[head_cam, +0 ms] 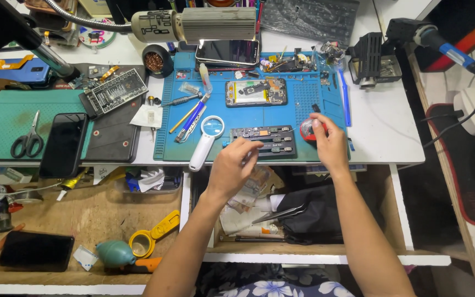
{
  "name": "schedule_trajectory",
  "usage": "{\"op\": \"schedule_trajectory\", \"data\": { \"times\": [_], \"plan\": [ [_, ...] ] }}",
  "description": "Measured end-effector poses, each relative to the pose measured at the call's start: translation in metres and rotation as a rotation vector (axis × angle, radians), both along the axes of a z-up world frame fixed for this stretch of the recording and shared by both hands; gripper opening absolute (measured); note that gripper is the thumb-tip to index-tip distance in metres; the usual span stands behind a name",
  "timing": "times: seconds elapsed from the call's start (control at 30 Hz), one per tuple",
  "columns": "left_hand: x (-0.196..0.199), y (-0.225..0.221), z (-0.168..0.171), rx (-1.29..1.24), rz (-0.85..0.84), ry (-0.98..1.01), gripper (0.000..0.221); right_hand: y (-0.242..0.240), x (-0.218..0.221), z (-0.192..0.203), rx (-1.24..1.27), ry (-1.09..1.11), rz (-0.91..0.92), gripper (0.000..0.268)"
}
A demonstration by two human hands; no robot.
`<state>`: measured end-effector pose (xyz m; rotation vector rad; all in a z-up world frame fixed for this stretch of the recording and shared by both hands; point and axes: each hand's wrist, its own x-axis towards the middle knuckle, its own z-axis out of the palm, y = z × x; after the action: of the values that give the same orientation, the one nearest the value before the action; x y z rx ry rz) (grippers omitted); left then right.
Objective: Repairing a mobile phone circuit board using tweezers, a magnifying glass, and other specialized tools.
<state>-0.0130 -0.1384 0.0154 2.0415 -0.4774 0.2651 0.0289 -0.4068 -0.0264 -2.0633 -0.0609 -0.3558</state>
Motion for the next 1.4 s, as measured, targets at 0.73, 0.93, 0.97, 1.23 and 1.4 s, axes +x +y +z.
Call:
{"op": "schedule_trajectory", "data": {
  "times": [0.73,0.93,0.97,1.23,1.4],
  "plan": [
    [0.136,-0.057,-0.046,1.013,-0.357,-0.469,0.014,-0.007,0.0,0.004,0.122,-0.016,-0.037,0.031],
    [0.079,0.005,0.015,0.598,-0.231,-0.4,0.011,-0.009,0.002,0.002,0.091,-0.017,-0.045,0.029],
    [0.062,0.019,0.018,0.49,-0.18,-0.321,0.008,-0.008,0.002,0.001,0.059,-0.011,-0.038,0.027],
    [-0.014,0.047,-0.026,0.34,-0.178,-0.062,0.021,-0.001,0.007,-0.013,-0.119,-0.078,-0.045,0.026],
    [-0.031,0.004,-0.041,0.319,-0.234,-0.174,0.008,-0.008,0.013,-0.025,-0.188,-0.128,-0.078,0.025]
  ]
}}
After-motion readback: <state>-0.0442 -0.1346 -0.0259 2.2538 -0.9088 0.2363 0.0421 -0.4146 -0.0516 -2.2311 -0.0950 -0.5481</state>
